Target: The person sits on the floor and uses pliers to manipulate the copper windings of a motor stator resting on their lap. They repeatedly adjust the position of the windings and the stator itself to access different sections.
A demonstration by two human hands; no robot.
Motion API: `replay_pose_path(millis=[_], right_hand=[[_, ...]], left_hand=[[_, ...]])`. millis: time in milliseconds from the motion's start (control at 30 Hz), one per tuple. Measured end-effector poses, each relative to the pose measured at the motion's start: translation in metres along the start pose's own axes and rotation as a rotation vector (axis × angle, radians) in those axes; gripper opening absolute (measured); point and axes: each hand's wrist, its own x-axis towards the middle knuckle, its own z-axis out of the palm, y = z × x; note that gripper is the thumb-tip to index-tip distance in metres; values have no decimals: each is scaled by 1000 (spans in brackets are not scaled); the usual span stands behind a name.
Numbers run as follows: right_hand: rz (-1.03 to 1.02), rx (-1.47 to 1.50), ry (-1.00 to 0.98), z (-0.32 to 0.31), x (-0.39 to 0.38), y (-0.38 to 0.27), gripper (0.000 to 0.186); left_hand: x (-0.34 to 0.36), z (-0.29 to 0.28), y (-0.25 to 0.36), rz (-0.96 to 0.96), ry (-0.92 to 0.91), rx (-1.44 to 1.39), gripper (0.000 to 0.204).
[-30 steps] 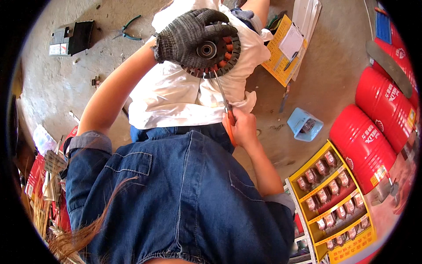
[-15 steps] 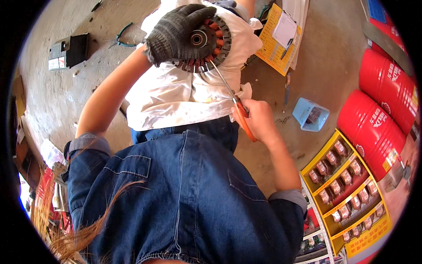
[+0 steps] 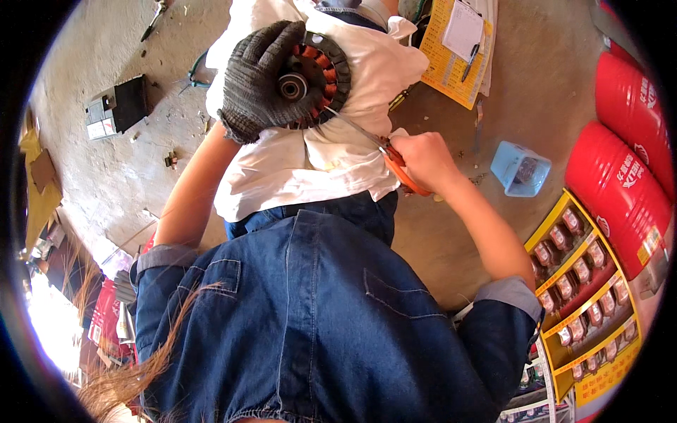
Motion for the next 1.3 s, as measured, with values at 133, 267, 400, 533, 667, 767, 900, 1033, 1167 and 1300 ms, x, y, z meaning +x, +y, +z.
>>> replay_pose_path(millis=[133, 267, 400, 533, 667, 767, 900, 1033, 1167, 1300], right_hand=[[-57, -21, 90, 20, 0, -1, 25], [-62, -12, 140, 34, -2, -1, 24], [-71, -3, 180, 43, -3, 1, 23], [-99, -44, 218, 50, 0, 5, 21], [-114, -59, 243, 55, 2, 10, 18], [-136, -92, 264, 57, 3, 14, 16], [-268, -148, 366, 61, 15, 43, 16], [-189, -141, 463, 74, 17, 56, 16], [102, -105, 485, 60, -5, 29, 24], [300, 42, 468, 38, -20, -2, 30]], left_hand=[[2, -1, -6, 31, -27, -59, 92], [2, 1, -7, 54, -36, -52, 90], [1, 3, -6, 56, -41, -37, 91], [1, 5, -6, 64, -31, 3, 92], [1, 8, -7, 76, -13, 9, 93], [3, 9, -7, 88, -3, 24, 93], [7, 4, -9, -47, -36, -141, 84], [6, 9, -14, 20, -9, -35, 88], [3, 8, -9, 13, -12, -82, 87], [3, 9, -14, 51, -3, -101, 90]])
